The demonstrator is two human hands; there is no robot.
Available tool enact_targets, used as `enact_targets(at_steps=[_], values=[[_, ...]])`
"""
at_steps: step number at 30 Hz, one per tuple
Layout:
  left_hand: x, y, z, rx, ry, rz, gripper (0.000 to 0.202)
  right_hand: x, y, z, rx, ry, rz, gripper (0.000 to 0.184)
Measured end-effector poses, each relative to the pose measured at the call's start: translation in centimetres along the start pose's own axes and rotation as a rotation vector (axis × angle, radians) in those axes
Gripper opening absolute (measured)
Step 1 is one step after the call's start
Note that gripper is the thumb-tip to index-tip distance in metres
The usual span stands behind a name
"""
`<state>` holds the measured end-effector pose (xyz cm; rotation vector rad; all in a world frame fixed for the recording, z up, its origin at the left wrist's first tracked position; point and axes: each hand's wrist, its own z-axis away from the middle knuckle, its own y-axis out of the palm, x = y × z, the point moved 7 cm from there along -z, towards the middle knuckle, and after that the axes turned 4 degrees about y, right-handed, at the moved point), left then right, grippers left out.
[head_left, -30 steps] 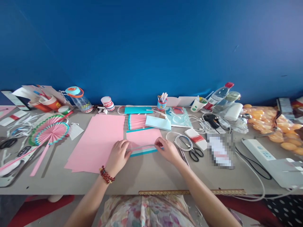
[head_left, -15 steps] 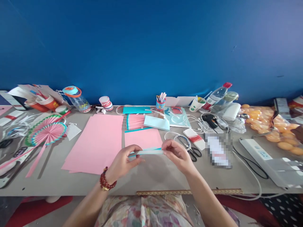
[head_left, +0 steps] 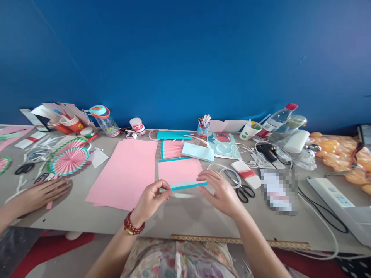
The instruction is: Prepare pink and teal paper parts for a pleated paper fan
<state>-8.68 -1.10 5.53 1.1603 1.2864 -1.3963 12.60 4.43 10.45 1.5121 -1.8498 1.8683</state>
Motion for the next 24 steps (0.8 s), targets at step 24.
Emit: enact_targets(at_steps=[24], values=[[-0.4,0.7,0.8,0.005,-0.007,0.184,0.025,0.8,5.5,0.9,0.107,0.226,-0.443,0.018]])
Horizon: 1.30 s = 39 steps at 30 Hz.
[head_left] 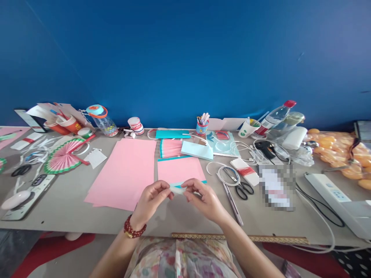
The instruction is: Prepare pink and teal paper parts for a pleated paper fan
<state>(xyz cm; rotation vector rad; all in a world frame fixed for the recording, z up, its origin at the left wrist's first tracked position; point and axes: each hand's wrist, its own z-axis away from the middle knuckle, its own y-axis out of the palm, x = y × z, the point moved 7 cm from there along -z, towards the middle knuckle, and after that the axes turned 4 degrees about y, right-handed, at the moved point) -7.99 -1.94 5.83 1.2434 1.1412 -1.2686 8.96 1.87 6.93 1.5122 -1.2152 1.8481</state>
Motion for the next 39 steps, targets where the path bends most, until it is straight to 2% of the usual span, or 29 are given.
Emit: enact_targets(at_steps=[4,9,13,17,21,29,39], values=[[-0.3,-0.1,-0.1,0.003,0.018,-0.047,0.025,0.6,-0.2,-0.1,-0.006,-0.060,0.065,0.010],[-1.0,0.2,0.0,0.003,0.059,-0.095,0.027,3.7,-0.6,0.3,-0.167,-0.347,0.348,0.013],[-1.6,0.7,0.3,0.007,0.092,-0.143,0.029,5.4,0.0,0.7,-0.220,-0.443,0.460,0.010],[-2.3,1.1,0.7,0.015,0.137,-0.186,0.028,6.1,0.5,0.9,-0.230,-0.479,0.469,0.010],[-3.0,1.3,1.0,0.006,0.173,-0.221,0.028,5.8,0.2,0.9,-0.261,-0.433,0.426,0.008],[-4.1,2.0,1.4,0.014,0.236,-0.322,0.026,5.9,0.5,1.3,-0.178,-0.470,0.355,0.014],[-4.6,2.5,1.7,0.033,0.309,-0.409,0.023,6.2,0.4,1.4,-0.136,-0.452,0.415,0.014]])
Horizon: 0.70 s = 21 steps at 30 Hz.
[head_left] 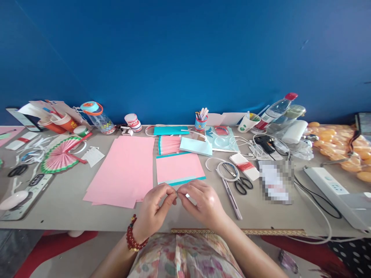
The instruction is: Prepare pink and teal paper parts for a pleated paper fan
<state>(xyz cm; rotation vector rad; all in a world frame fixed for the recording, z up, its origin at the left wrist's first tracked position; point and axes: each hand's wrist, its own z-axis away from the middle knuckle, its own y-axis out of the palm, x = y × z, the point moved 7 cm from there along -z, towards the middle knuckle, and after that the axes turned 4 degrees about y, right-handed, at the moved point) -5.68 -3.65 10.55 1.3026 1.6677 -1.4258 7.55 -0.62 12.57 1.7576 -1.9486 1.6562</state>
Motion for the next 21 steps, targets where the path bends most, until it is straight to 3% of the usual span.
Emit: enact_targets(at_steps=[6,21], values=[[-0.17,0.01,0.02,0.003,-0.011,-0.008,0.025,0.00,-0.01,0.14,0.037,0.021,-0.033,0.012],[-0.15,0.24,0.28,0.019,-0.020,0.016,0.024,0.11,-0.37,0.40,-0.017,0.038,-0.090,0.013]])
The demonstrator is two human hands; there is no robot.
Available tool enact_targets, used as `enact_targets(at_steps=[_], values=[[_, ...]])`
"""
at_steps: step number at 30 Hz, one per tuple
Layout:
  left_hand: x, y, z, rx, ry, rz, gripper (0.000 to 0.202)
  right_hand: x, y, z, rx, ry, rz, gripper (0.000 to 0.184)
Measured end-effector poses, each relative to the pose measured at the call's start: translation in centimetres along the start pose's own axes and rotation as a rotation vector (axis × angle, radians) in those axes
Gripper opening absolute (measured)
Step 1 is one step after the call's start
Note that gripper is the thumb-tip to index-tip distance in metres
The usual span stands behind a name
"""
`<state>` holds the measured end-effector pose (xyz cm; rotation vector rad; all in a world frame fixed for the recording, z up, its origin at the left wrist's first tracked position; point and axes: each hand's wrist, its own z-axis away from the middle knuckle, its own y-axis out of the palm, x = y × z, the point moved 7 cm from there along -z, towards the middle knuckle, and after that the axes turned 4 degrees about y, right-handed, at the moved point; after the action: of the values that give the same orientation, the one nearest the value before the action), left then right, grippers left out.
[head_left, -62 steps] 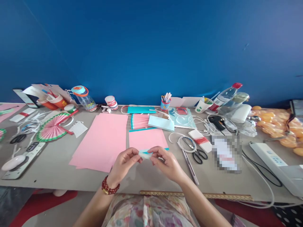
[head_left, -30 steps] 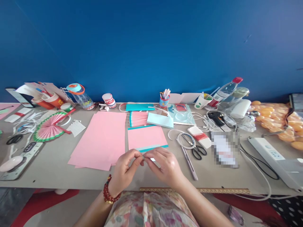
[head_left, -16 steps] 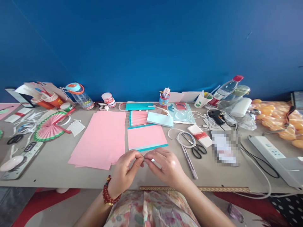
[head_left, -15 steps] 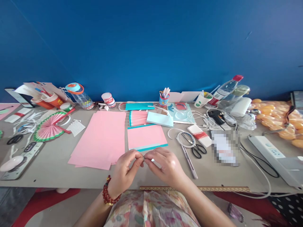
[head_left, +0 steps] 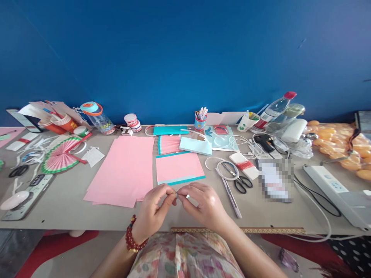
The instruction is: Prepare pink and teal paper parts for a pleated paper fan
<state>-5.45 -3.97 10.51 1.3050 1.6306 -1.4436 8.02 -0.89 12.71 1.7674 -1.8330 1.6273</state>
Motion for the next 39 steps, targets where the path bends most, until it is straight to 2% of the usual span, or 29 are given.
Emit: enact_targets(at_steps=[6,11,16,21,26,39], values=[[0.04,0.02,0.04,-0.001,-0.009,-0.001,0.025,0.03,0.07,0.15,0.004,0.001,0.032,0.012],[0.11,-0.01,0.11,0.013,-0.028,0.002,0.025,0.20,0.39,0.33,0.032,-0.051,0.103,0.011],[-0.37,-0.29,0.05,0.031,0.037,-0.073,0.022,0.36,0.33,0.22,0.048,-0.056,0.135,0.011],[-0.56,-0.03,0.04,0.078,0.081,-0.108,0.020,0.17,0.17,-0.08,0.084,0.026,0.061,0.013],[-0.05,0.02,0.03,0.061,0.033,-0.031,0.021,-0.29,0.12,-0.04,0.105,0.116,-0.053,0.016],[-0.09,0.02,-0.21,0.025,-0.003,0.032,0.023,-0.44,-0.19,0.49,-0.006,0.148,-0.020,0.010]])
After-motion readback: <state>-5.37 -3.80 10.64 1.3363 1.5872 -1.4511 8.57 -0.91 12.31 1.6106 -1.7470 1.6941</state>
